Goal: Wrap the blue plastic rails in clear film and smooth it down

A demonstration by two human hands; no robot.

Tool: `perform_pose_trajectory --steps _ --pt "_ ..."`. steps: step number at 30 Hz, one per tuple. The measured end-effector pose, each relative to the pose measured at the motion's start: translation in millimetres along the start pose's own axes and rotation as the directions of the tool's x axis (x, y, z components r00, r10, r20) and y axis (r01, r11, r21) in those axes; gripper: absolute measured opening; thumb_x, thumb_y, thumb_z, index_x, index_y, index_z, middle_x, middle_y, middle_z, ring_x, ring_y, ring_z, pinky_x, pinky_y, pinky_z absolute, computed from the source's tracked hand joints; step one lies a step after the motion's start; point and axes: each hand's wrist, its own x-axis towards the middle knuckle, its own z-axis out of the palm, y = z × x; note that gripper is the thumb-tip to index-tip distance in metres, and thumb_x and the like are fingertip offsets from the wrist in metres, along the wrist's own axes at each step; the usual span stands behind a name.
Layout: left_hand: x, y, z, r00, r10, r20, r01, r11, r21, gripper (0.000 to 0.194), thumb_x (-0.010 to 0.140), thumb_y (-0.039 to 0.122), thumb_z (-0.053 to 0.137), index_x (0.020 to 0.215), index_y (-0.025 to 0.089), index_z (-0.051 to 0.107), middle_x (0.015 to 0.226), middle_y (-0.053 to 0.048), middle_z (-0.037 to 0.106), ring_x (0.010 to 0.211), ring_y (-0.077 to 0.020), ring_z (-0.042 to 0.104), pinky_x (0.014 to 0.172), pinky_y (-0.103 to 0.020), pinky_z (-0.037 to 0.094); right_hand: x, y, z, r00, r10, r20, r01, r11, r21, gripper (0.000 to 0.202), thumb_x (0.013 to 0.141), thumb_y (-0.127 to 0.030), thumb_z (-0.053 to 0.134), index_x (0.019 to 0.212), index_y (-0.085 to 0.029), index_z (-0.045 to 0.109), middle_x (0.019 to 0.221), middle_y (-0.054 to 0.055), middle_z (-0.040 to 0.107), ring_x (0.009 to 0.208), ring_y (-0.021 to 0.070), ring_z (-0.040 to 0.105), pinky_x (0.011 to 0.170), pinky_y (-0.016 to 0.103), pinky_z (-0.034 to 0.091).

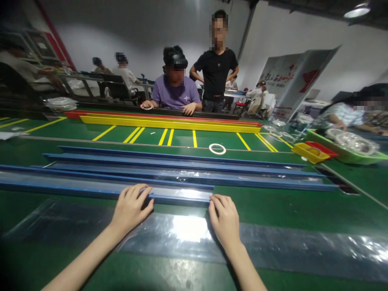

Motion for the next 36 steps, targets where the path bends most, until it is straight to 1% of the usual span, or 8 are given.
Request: perform_pose_trajectory --steps 9,15,17,21,25,28,32,36 --pt "-2 2 -5.2 0.999 -0.034 -0.023 0.035 0.997 0.065 0.026 0.076 0.028 0.047 0.094 0.013 0.059 0.096 -0.013 0.061 0.092 -0.025 0.054 0.084 -0.042 0.037 -4 -13 9 0.999 -0.048 0.016 0.048 0.999 -0.008 0.023 0.081 -0.024 0.043 0.095 -0.02 0.061 0.093 0.006 0.062 0.088 0.0197 0.05 0.077 0.038 0.04" --pt "-4 0 -3.8 0.981 0.192 0.014 -0.191 0.98 -0.048 0.033 0.079 0.021 0.043 0.11 0.017 0.053 0.112 -0.011 0.057 0.104 -0.0219 0.05 0.089 -0.038 0.035 -5 -37 16 0.983 -0.164 0.081 0.169 0.984 -0.059 0.033 0.081 -0.026 0.042 0.11 -0.019 0.056 0.105 0.008 0.059 0.099 0.0218 0.047 0.084 0.04 0.039" --pt "-4 -1 -3.6 0.971 0.233 0.049 -0.229 0.97 -0.078 0.036 0.08 0.021 0.043 0.114 0.017 0.05 0.115 -0.01 0.055 0.107 -0.0215 0.049 0.09 -0.037 0.034 -5 -41 18 0.97 -0.211 0.118 0.219 0.974 -0.064 0.036 0.081 -0.027 0.042 0.113 -0.018 0.053 0.109 0.009 0.058 0.1 0.0222 0.046 0.085 0.04 0.038" --pt "-6 0 -4.2 0.977 0.194 0.093 -0.185 0.979 -0.091 0.034 0.08 0.023 0.043 0.112 0.018 0.052 0.113 -0.009 0.056 0.106 -0.0214 0.049 0.091 -0.039 0.032 -5 -41 24 0.941 -0.291 0.173 0.305 0.951 -0.059 0.041 0.08 -0.025 0.041 0.119 -0.013 0.047 0.118 0.012 0.052 0.106 0.0235 0.043 0.089 0.041 0.036" --pt "-7 2 -5.1 0.99 0.123 0.067 -0.121 0.992 -0.034 0.03 0.08 0.024 0.042 0.105 0.017 0.056 0.106 -0.01 0.06 0.1 -0.0227 0.052 0.09 -0.041 0.032 -7 -37 26 0.929 -0.331 0.163 0.339 0.94 -0.026 0.043 0.079 -0.02 0.037 0.121 -0.014 0.044 0.122 0.012 0.048 0.112 0.0212 0.041 0.091 0.039 0.036" --pt "-7 3 -5.7 0.996 0.087 0.01 -0.087 0.995 0.043 0.027 0.08 0.027 0.043 0.098 0.015 0.059 0.098 -0.011 0.062 0.091 -0.0236 0.054 0.088 -0.043 0.032 -6 -36 21 0.952 -0.294 0.083 0.301 0.949 -0.091 0.037 0.08 -0.02 0.037 0.114 -0.015 0.049 0.117 0.012 0.052 0.108 0.0209 0.043 0.089 0.038 0.035" --pt "-8 4 -6.7 0.998 0.047 -0.039 -0.041 0.989 0.144 0.025 0.079 0.032 0.043 0.088 0.015 0.06 0.088 -0.011 0.062 0.083 -0.0239 0.054 0.088 -0.044 0.03 -4 -27 9 0.985 -0.167 -0.04 0.155 0.966 -0.206 0.026 0.081 -0.022 0.039 0.099 -0.016 0.056 0.105 0.009 0.058 0.099 0.0203 0.047 0.086 0.036 0.032" --pt "-9 5 -9.0 0.999 0.042 -0.033 -0.036 0.984 0.176 0.024 0.079 0.032 0.042 0.083 0.016 0.059 0.084 -0.011 0.061 0.08 -0.0241 0.053 0.087 -0.044 0.03 -4 -10 2 0.996 -0.063 -0.062 0.044 0.963 -0.267 0.021 0.081 -0.023 0.039 0.089 -0.017 0.057 0.094 0.007 0.061 0.091 0.0198 0.048 0.079 0.034 0.03"
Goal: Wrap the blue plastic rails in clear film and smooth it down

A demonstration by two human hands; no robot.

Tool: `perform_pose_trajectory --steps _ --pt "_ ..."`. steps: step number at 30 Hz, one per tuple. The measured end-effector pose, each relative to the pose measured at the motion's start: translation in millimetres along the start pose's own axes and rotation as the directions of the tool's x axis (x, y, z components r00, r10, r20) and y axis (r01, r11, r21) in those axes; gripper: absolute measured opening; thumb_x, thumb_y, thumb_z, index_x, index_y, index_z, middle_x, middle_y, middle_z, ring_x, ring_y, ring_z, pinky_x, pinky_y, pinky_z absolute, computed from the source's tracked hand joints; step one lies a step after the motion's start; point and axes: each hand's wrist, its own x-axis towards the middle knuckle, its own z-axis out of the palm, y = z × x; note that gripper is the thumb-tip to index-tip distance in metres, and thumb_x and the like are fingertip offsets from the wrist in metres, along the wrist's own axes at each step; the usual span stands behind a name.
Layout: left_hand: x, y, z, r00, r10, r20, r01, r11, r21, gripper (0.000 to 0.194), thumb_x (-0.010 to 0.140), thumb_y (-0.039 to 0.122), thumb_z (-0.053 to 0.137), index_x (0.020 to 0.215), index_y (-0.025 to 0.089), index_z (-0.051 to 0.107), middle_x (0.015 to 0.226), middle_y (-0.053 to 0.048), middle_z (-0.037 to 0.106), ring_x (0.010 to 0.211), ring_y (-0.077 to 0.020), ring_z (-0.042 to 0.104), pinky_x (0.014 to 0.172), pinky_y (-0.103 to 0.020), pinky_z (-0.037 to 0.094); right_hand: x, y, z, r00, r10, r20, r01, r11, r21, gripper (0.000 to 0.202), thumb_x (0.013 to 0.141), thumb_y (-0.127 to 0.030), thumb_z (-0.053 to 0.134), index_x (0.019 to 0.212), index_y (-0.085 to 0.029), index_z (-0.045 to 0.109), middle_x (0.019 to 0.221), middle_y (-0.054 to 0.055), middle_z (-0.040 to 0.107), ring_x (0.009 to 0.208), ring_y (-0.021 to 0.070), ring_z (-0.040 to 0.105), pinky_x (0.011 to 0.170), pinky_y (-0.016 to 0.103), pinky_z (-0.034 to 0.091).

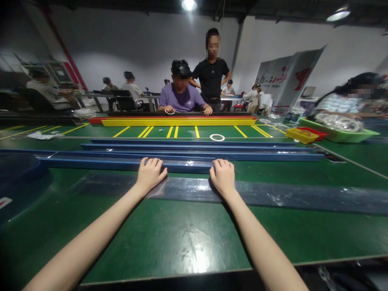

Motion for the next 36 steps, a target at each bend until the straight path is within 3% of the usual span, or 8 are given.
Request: perform_pose_trajectory --steps 8,15,21,25,31,36 --pt "8 11 -11.0 0.996 -0.083 0.026 0.085 0.995 -0.054 0.023 0.079 0.029 0.042 0.088 0.015 0.058 0.09 -0.011 0.06 0.086 -0.0245 0.053 0.087 -0.044 0.03 -4 4 5 0.998 -0.034 0.056 0.034 0.999 0.006 0.021 0.081 -0.024 0.039 0.086 -0.017 0.058 0.088 0.007 0.061 0.086 0.0192 0.048 0.076 0.032 0.031" --pt "18 53 -13.9 0.991 0.12 0.062 -0.105 0.974 -0.2 0.029 0.08 0.022 0.042 0.105 0.015 0.052 0.105 -0.01 0.058 0.1 -0.0217 0.049 0.088 -0.039 0.032 -3 -19 11 0.971 -0.217 0.1 0.209 0.974 0.086 0.032 0.079 -0.022 0.04 0.107 -0.014 0.053 0.105 0.011 0.058 0.098 0.0214 0.046 0.083 0.035 0.034" --pt "22 71 -1.1 0.983 0.157 0.097 -0.127 0.956 -0.263 0.035 0.079 0.022 0.042 0.113 0.017 0.048 0.11 -0.009 0.055 0.103 -0.0209 0.047 0.087 -0.037 0.034 -4 -22 16 0.927 -0.359 0.104 0.341 0.927 0.158 0.038 0.077 -0.019 0.041 0.114 -0.012 0.049 0.115 0.012 0.053 0.107 0.0213 0.044 0.089 0.036 0.035" --pt "14 73 5.4 0.988 0.116 0.1 -0.084 0.957 -0.278 0.038 0.079 0.021 0.043 0.116 0.019 0.046 0.117 -0.009 0.052 0.11 -0.0214 0.043 0.09 -0.037 0.032 -3 -11 10 0.947 -0.307 0.098 0.296 0.948 0.115 0.035 0.078 -0.02 0.04 0.11 -0.013 0.051 0.112 0.012 0.054 0.103 0.0208 0.046 0.086 0.034 0.036" --pt "7 73 6.1 0.991 -0.089 0.097 0.108 0.969 -0.222 0.034 0.079 0.02 0.04 0.112 0.019 0.05 0.115 -0.01 0.054 0.11 -0.0235 0.044 0.093 -0.043 0.028 -2 10 1 0.996 -0.045 0.072 0.047 0.998 -0.029 0.021 0.082 -0.024 0.038 0.084 -0.017 0.057 0.085 0.007 0.059 0.083 0.019 0.05 0.072 0.031 0.036" --pt "8 72 6.2 0.99 -0.111 0.088 0.128 0.967 -0.22 0.034 0.078 0.018 0.042 0.11 0.018 0.05 0.112 -0.009 0.054 0.108 -0.0229 0.044 0.093 -0.043 0.027 -4 15 7 0.99 -0.1 0.1 0.1 0.995 -0.002 0.021 0.08 -0.03 0.044 0.092 -0.017 0.056 0.095 0.008 0.058 0.089 0.0198 0.047 0.074 0.03 0.034"
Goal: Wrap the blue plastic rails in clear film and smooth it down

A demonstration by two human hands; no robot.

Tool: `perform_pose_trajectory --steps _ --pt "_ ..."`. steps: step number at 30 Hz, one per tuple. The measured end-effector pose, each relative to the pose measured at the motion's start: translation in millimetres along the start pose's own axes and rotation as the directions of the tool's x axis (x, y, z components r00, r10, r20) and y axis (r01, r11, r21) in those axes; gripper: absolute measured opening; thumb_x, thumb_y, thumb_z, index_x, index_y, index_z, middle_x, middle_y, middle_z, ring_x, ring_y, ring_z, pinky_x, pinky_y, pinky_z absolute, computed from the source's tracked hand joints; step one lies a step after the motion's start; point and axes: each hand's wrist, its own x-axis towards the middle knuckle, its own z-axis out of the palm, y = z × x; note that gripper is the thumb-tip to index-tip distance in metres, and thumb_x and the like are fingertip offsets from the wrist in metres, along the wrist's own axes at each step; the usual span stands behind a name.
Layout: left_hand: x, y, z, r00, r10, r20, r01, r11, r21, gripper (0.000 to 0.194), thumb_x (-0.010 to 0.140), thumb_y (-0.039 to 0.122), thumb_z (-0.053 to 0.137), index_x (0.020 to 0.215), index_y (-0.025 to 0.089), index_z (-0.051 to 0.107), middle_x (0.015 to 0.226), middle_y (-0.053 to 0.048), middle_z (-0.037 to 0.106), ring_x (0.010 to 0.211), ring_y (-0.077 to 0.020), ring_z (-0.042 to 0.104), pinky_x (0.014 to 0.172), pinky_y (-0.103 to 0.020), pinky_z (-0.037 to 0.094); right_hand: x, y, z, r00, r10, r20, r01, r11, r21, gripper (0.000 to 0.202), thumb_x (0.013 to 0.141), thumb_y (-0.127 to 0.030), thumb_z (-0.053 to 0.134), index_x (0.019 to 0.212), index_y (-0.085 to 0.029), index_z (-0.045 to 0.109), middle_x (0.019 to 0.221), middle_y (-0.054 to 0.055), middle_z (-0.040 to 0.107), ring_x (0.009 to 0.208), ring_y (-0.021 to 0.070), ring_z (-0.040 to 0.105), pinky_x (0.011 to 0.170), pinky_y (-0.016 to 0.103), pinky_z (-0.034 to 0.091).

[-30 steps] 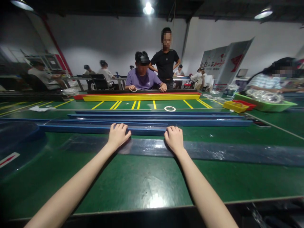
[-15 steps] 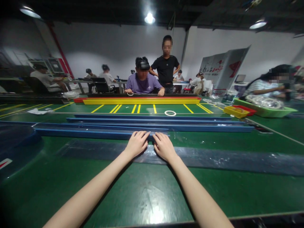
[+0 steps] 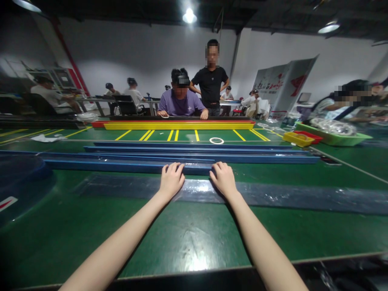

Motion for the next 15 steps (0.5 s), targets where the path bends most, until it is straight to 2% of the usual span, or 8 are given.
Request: perform_pose_trajectory --steps 4,10,15 --pt "1 -1 0.6 1.0 -0.002 -0.008 0.002 1.0 0.007 0.033 0.077 0.019 0.044 0.109 0.018 0.051 0.107 -0.01 0.055 0.102 -0.0228 0.046 0.092 -0.042 0.027 1 -2 5 0.997 -0.072 0.031 0.073 0.997 -0.007 0.028 0.079 -0.028 0.047 0.104 -0.016 0.051 0.103 0.009 0.056 0.094 0.0215 0.045 0.077 0.032 0.033" --pt "3 1 -4.6 1.0 -0.002 -0.001 0.002 0.998 0.066 0.027 0.081 0.028 0.045 0.105 0.019 0.053 0.096 -0.008 0.057 0.093 -0.0228 0.048 0.089 -0.041 0.03 5 -4 1 0.996 -0.038 0.085 0.037 0.999 0.005 0.016 0.08 -0.018 0.042 0.091 -0.017 0.053 0.091 0.008 0.056 0.083 0.019 0.045 0.071 0.029 0.033" --pt "4 0 -13.0 0.999 -0.001 0.039 -0.003 0.995 0.101 0.021 0.083 0.031 0.044 0.097 0.02 0.055 0.09 -0.006 0.057 0.086 -0.0221 0.049 0.082 -0.038 0.034 5 -5 -9 0.987 -0.072 0.141 0.068 0.997 0.033 0.013 0.077 -0.013 0.042 0.083 -0.017 0.052 0.084 0.006 0.055 0.081 0.0179 0.045 0.07 0.028 0.032"
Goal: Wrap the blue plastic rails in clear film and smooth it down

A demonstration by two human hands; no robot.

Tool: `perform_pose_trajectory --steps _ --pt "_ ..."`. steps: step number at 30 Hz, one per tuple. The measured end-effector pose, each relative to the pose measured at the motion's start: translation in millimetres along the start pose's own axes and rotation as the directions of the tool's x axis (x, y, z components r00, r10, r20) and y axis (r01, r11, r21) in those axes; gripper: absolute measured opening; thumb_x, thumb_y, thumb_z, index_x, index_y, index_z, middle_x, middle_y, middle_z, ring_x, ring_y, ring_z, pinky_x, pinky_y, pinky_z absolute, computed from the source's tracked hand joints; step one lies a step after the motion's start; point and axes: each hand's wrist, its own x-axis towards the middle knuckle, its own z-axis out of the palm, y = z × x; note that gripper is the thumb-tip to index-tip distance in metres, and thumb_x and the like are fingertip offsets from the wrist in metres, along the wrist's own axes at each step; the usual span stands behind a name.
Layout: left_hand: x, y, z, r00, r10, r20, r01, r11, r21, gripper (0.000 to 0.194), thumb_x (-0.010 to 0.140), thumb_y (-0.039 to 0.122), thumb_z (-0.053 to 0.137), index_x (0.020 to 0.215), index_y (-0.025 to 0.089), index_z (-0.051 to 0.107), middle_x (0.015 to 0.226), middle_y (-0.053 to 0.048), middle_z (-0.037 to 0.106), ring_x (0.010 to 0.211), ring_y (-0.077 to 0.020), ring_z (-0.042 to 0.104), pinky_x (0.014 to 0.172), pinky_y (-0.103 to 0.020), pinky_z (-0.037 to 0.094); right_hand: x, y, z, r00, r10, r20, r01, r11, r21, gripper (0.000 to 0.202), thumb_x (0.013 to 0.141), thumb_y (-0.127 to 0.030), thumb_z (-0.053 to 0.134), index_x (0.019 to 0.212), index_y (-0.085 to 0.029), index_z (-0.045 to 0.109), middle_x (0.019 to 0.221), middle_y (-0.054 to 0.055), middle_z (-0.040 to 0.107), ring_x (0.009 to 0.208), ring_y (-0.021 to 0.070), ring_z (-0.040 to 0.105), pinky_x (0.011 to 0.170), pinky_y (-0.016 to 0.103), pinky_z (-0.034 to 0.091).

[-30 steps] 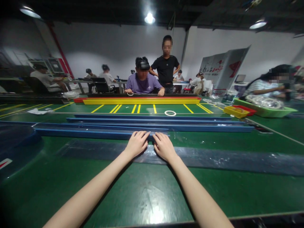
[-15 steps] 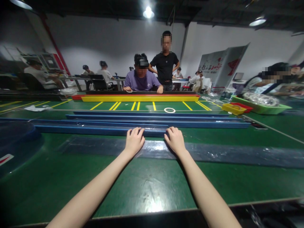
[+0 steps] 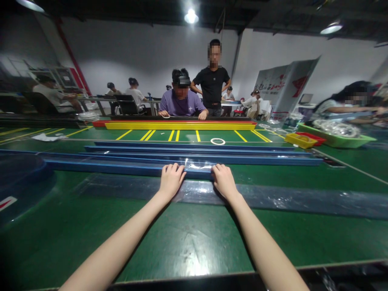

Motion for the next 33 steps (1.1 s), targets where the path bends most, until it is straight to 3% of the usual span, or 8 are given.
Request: perform_pose_trajectory --steps 9,14,16,18,21,24,29,33 --pt "-3 -1 -8.4 1.0 0.014 -0.027 -0.013 1.0 0.008 0.02 0.084 0.032 0.042 0.088 0.019 0.056 0.086 -0.005 0.057 0.083 -0.0215 0.05 0.081 -0.037 0.034 -3 -4 -12 0.999 -0.049 0.023 0.049 0.999 0.024 0.013 0.075 -0.011 0.041 0.079 -0.017 0.052 0.083 0.007 0.054 0.079 0.0176 0.045 0.069 0.028 0.033" --pt "-6 -7 -9.2 0.997 -0.048 -0.068 0.047 0.999 -0.009 0.022 0.082 0.034 0.045 0.092 0.018 0.057 0.095 -0.009 0.058 0.09 -0.0236 0.05 0.087 -0.041 0.031 -5 -18 -1 0.994 -0.107 -0.038 0.11 0.99 0.083 0.026 0.077 -0.012 0.04 0.099 -0.015 0.054 0.097 0.011 0.056 0.091 0.0195 0.047 0.077 0.032 0.037" --pt "-6 -10 -7.5 0.996 0.006 -0.088 -0.011 0.998 -0.061 0.023 0.082 0.029 0.045 0.099 0.018 0.056 0.103 -0.009 0.057 0.096 -0.0231 0.049 0.09 -0.041 0.03 -5 -26 4 0.984 -0.168 -0.062 0.174 0.977 0.124 0.035 0.077 -0.014 0.041 0.111 -0.013 0.049 0.108 0.012 0.054 0.1 0.0203 0.046 0.083 0.034 0.037" --pt "-7 -12 -4.6 0.988 0.132 -0.086 -0.141 0.983 -0.117 0.027 0.081 0.024 0.044 0.107 0.019 0.053 0.109 -0.008 0.056 0.102 -0.0213 0.047 0.092 -0.039 0.029 -5 -32 8 0.97 -0.229 -0.084 0.239 0.959 0.15 0.041 0.078 -0.015 0.04 0.118 -0.014 0.044 0.117 0.013 0.051 0.108 0.0208 0.043 0.088 0.037 0.036" --pt "-7 -10 -0.2 0.966 0.255 -0.051 -0.26 0.951 -0.168 0.033 0.079 0.021 0.045 0.112 0.021 0.05 0.113 -0.007 0.056 0.106 -0.02 0.047 0.091 -0.038 0.031 -5 -32 7 0.952 -0.285 -0.108 0.3 0.942 0.154 0.042 0.079 -0.016 0.037 0.121 -0.017 0.043 0.12 0.011 0.05 0.112 0.0206 0.042 0.089 0.039 0.036" --pt "-6 -7 0.4 0.98 0.196 -0.041 -0.2 0.965 -0.172 0.03 0.079 0.022 0.045 0.108 0.021 0.053 0.109 -0.006 0.058 0.101 -0.0203 0.049 0.09 -0.039 0.032 -4 -22 -1 0.964 -0.232 -0.128 0.246 0.963 0.109 0.033 0.079 -0.018 0.039 0.11 -0.017 0.051 0.111 0.01 0.056 0.104 0.0199 0.047 0.086 0.037 0.036" --pt "-6 -6 -6.8 0.997 -0.036 -0.07 0.031 0.997 -0.078 0.021 0.08 0.027 0.042 0.085 0.017 0.059 0.085 -0.008 0.061 0.085 -0.0224 0.053 0.084 -0.04 0.033 -5 -7 -12 0.983 0.011 -0.184 -0.015 1.0 -0.023 0.025 0.084 -0.025 0.036 0.077 -0.018 0.059 0.08 0.006 0.062 0.08 0.0165 0.052 0.075 0.031 0.033" --pt "-7 -9 -8.8 0.993 -0.061 -0.098 0.055 0.997 -0.062 0.019 0.079 0.02 0.041 0.084 0.017 0.059 0.087 -0.008 0.061 0.084 -0.022 0.052 0.082 -0.039 0.034 -5 -8 -11 0.986 0.017 -0.167 -0.029 0.997 -0.071 0.03 0.085 -0.026 0.034 0.067 -0.018 0.057 0.07 0.005 0.059 0.07 0.0147 0.049 0.069 0.029 0.031"
